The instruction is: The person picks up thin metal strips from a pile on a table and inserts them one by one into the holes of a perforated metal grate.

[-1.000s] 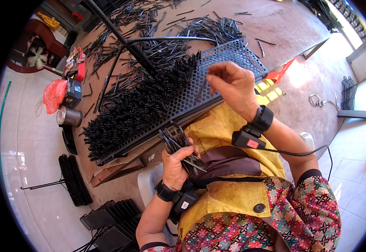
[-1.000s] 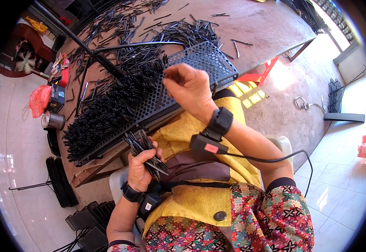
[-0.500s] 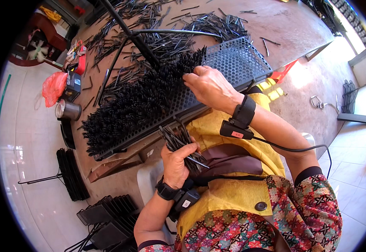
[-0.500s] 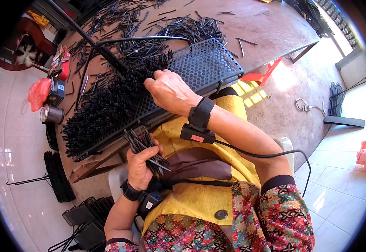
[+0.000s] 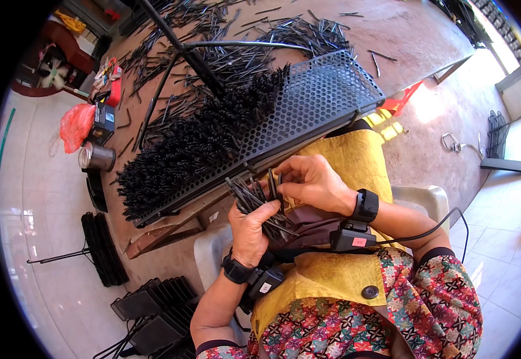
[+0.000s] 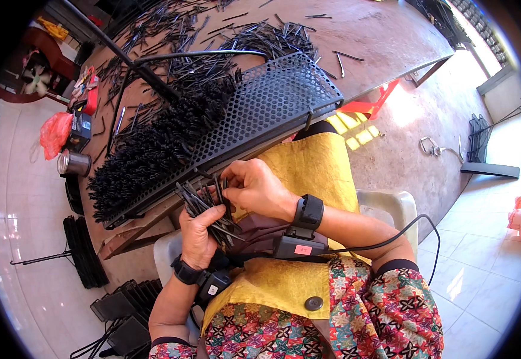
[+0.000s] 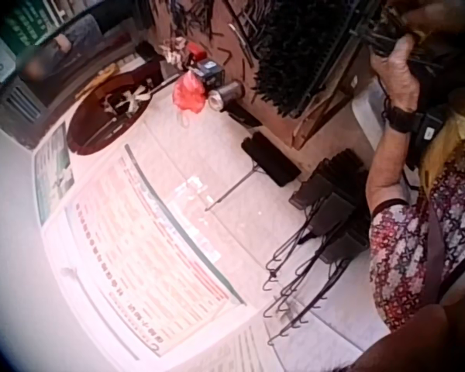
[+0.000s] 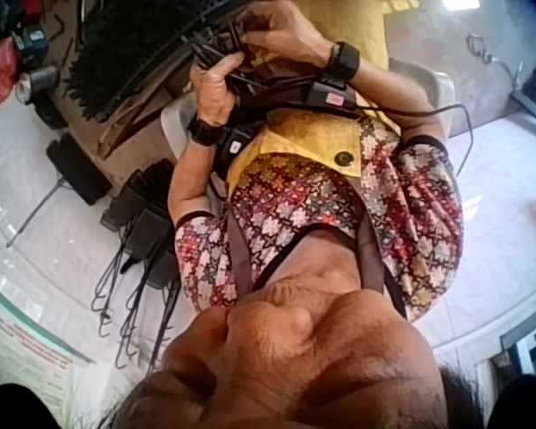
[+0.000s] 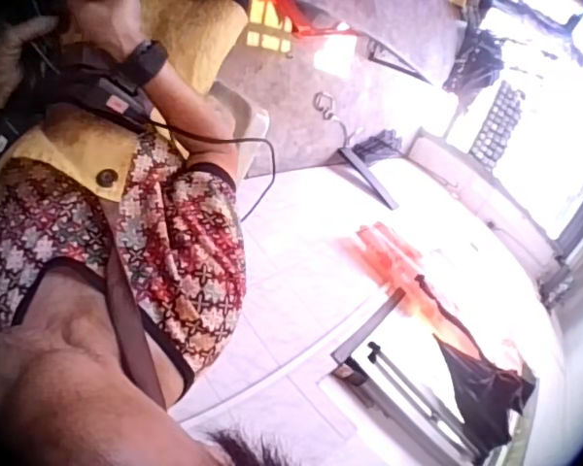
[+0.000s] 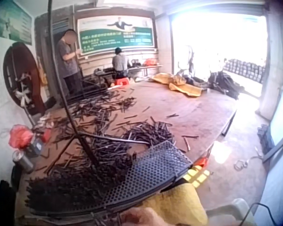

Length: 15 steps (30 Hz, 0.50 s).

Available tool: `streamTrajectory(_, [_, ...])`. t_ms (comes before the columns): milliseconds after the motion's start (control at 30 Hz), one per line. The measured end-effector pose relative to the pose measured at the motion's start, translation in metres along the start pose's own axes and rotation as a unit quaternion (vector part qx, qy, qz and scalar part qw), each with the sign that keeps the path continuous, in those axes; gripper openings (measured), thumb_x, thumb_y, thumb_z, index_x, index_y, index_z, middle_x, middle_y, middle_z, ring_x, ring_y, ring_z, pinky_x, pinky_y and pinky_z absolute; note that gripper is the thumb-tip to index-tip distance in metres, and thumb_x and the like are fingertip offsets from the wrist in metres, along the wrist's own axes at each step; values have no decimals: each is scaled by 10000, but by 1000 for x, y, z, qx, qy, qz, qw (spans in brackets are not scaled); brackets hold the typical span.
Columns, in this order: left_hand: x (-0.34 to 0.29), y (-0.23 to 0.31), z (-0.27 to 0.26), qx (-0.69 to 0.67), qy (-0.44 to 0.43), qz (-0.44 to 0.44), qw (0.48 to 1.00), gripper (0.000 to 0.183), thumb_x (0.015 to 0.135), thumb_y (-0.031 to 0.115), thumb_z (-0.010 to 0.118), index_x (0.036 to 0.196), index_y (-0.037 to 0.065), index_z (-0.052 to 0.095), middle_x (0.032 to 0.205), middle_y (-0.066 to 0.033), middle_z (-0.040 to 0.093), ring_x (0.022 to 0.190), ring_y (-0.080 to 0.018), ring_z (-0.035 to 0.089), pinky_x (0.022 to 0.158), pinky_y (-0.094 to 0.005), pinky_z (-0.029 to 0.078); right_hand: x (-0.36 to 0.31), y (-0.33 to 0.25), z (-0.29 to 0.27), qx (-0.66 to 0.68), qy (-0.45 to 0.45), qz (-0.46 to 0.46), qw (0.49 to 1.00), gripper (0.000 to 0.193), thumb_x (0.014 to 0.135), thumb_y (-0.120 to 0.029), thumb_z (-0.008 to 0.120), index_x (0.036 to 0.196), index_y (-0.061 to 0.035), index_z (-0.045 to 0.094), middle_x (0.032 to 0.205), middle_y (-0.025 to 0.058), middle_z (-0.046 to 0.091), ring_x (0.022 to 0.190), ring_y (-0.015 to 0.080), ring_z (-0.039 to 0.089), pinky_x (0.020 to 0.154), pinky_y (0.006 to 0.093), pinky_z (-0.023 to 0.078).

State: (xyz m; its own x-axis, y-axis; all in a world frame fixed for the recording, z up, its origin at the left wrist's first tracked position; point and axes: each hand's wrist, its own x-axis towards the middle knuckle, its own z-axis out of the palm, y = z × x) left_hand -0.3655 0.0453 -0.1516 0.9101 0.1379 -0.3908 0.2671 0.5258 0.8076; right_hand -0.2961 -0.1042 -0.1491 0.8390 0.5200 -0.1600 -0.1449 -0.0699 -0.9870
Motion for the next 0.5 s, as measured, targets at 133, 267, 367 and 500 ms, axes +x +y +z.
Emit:
streamTrajectory(133, [1, -2, -2, 5, -1, -6, 1000, 349, 708, -106, 608, 1040, -9, 563, 915, -64, 626, 790, -156, 613, 729, -275, 510, -6, -3, -6, 89, 34, 15, 995, 260, 782, 35, 619, 1033, 71, 561, 770, 74, 620, 656, 93, 584, 557, 214, 479])
streamTrajectory(267, [1, -3, -6, 17, 11, -22, 1000, 375, 708, -106, 598, 1065, -9, 534, 877, -98, 627, 744, -194, 626, 708, -303, 522, 1, -12, -13, 50, 149, -116, 981, 211, 777, 38, 602, 985, 52, 569, 715, 52, 620, 591, 65, 570, 499, 204, 473])
streamTrajectory(367, [0, -1, -6, 7, 21, -28, 999, 377, 711, -106, 604, 1066, -8, 523, 849, -115, 627, 722, -209, 630, 677, -305, 528, 21, -24, -20, -18, 219, -203, 954, 220, 801, 27, 610, 1019, 37, 581, 753, 44, 628, 607, 66, 585, 531, 196, 477])
streamTrajectory(500, [-2, 0, -4, -24, 20, -16, 999, 320, 714, -107, 628, 1013, -17, 555, 847, -103, 630, 683, -203, 641, 616, -308, 547, 50, -26, -17, -137, 269, -330, 894, 218, 788, 16, 622, 1003, 25, 588, 771, 107, 640, 622, 166, 624, 551, 251, 489])
